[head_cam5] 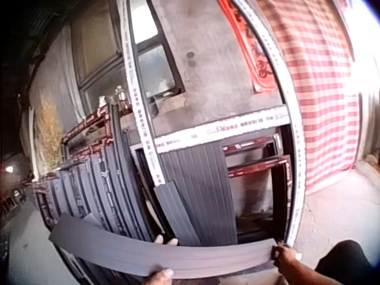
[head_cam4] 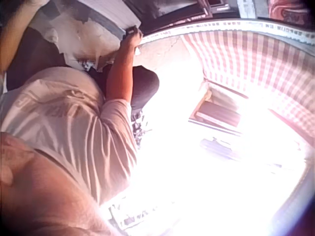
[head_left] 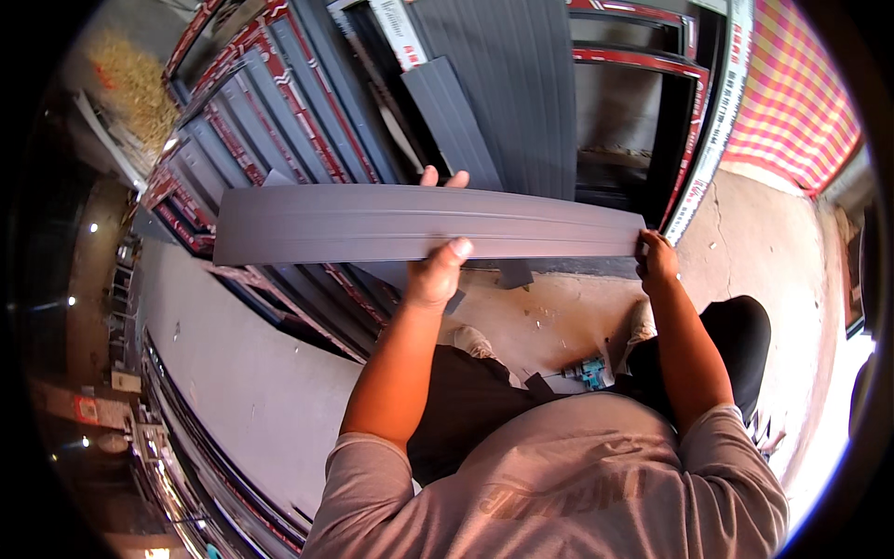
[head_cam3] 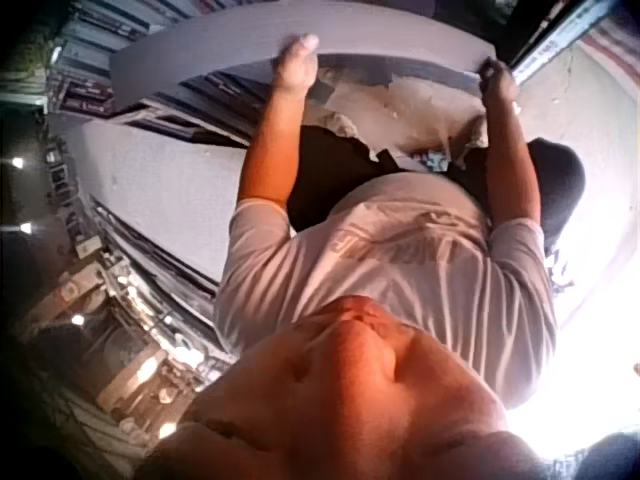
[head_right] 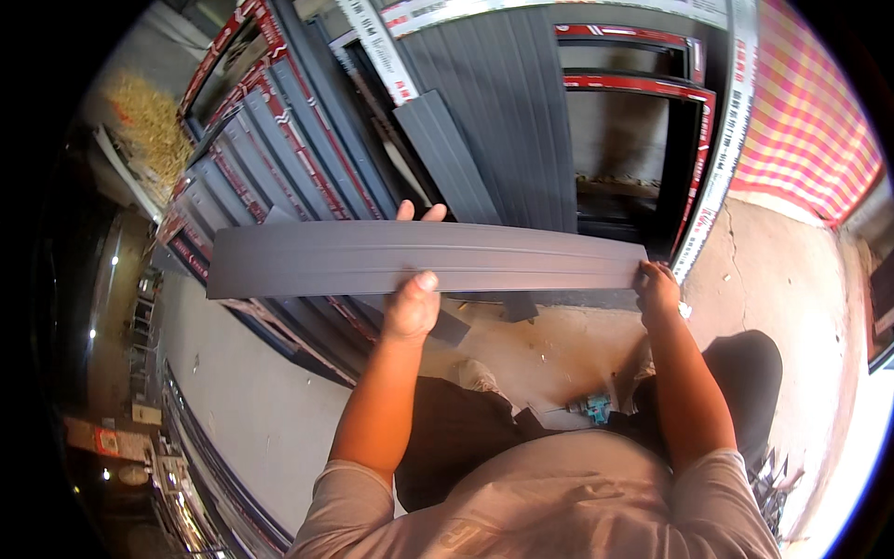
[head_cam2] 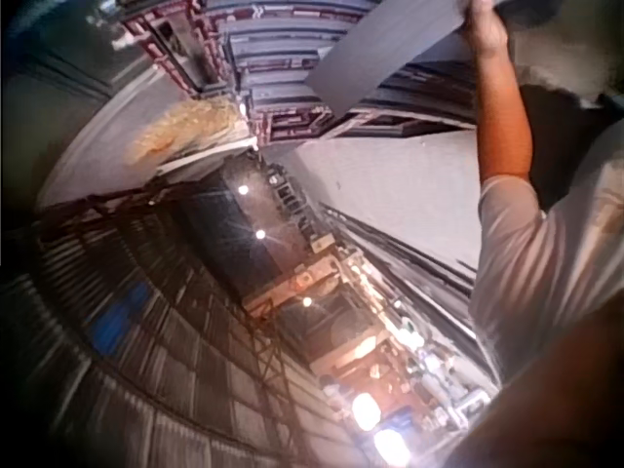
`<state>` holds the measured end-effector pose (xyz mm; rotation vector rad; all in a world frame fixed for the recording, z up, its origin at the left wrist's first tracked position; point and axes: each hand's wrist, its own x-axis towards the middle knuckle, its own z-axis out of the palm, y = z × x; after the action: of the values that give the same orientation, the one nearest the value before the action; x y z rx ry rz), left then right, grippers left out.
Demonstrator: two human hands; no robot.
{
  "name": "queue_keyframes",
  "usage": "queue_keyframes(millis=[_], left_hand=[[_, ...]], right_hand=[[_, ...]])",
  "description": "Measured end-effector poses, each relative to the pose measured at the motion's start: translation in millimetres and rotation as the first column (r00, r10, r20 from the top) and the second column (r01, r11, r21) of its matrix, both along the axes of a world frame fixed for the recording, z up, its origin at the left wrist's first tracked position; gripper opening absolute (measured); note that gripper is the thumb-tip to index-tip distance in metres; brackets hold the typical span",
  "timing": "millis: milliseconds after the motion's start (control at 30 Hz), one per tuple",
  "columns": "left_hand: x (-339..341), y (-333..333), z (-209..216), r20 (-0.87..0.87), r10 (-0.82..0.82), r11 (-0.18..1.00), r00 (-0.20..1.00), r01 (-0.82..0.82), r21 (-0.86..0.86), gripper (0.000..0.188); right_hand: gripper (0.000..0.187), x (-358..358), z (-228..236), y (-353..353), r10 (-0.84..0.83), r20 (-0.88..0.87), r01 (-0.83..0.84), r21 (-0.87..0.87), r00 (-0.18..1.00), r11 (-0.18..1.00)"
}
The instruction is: The person sits on the floor and repeatedly peels protective film off long gray aluminum profiles. They handle each profile one at a time, remove the film, and place the cleaned profiles into a vertical rack.
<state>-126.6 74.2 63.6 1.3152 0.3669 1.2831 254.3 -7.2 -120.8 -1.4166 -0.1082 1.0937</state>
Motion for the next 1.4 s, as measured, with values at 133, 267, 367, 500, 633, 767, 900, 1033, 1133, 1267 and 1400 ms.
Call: queue_keyframes(millis=[133,267,367,500,633,767,900,1033,1133,1267,1400], left_hand=[[-6.8,5.7,-3.2,0.043,-0.086,0.994,0.995,0.083,0.065,0.103],[-6.8,7.9,-10.6,0.221,-0.005,0.998,0.975,0.019,-0.059,0.035],[-10.2,9.1,-19.3,0.199,0.027,0.97,0.98,0.022,-0.241,0.02],[8.2,2.9,-9.9,0.11,0.209,0.941,0.972,-0.169,-0.293,0.026],[24.7,-12.3,-7.3,0.161,0.082,0.936,0.984,-0.02,-0.351,0.028],[42.0,-35.0,-15.4,0.143,-0.176,0.843,0.974,0.224,-0.489,0.028],[48.7,-52.8,-36.7,0.012,-0.432,0.695,0.902,0.342,-0.633,0.027],[53.1,-66.3,-39.5,-0.428,-0.773,0.635,0.469,0.563,-0.529,0.04],[58.2,-76.1,-13.1,-0.651,-0.745,0.562,0.147,0.663,-0.494,0.06],[61.6,-72.0,18.9,-0.715,-0.699,0.563,0.007,0.621,-0.544,0.061],[55.7,-58.6,-3.4,-0.856,-0.508,0.672,0.095,0.666,-0.325,0.066]], right_hand=[[0.013,7.7,-4.7,5.1,0.004,-0.092,-0.011,-0.072,0.996,0.997],[0.05,27.7,20.9,14.5,-0.236,-0.514,0.393,0.221,0.824,0.893],[0.053,23.2,53.1,13.3,-0.105,-0.508,0.346,0.407,0.855,0.846],[0.043,-21.4,26.4,2.9,0.512,-0.38,-0.245,0.564,0.77,0.789],[0.047,-119.9,94.2,-24.2,0.724,-0.108,-0.645,0.378,0.682,0.664],[0.051,-133.3,123.1,-9.2,0.533,-0.057,-0.329,0.73,0.844,0.599],[0.045,-94.8,161.8,-2.1,0.337,-0.068,-0.163,0.774,0.939,0.612],[0.034,-42.4,172.2,2.2,0.291,0.08,-0.251,0.745,0.953,0.618],[0.029,-20.6,177.1,1.1,0.258,0.007,-0.175,0.75,0.966,0.638],[0.059,-11.5,161.4,25.2,-0.088,0.247,-0.062,0.541,0.965,0.839],[0.07,-26.1,140.0,68.5,-0.212,0.541,0.031,0.323,0.814,0.946]])
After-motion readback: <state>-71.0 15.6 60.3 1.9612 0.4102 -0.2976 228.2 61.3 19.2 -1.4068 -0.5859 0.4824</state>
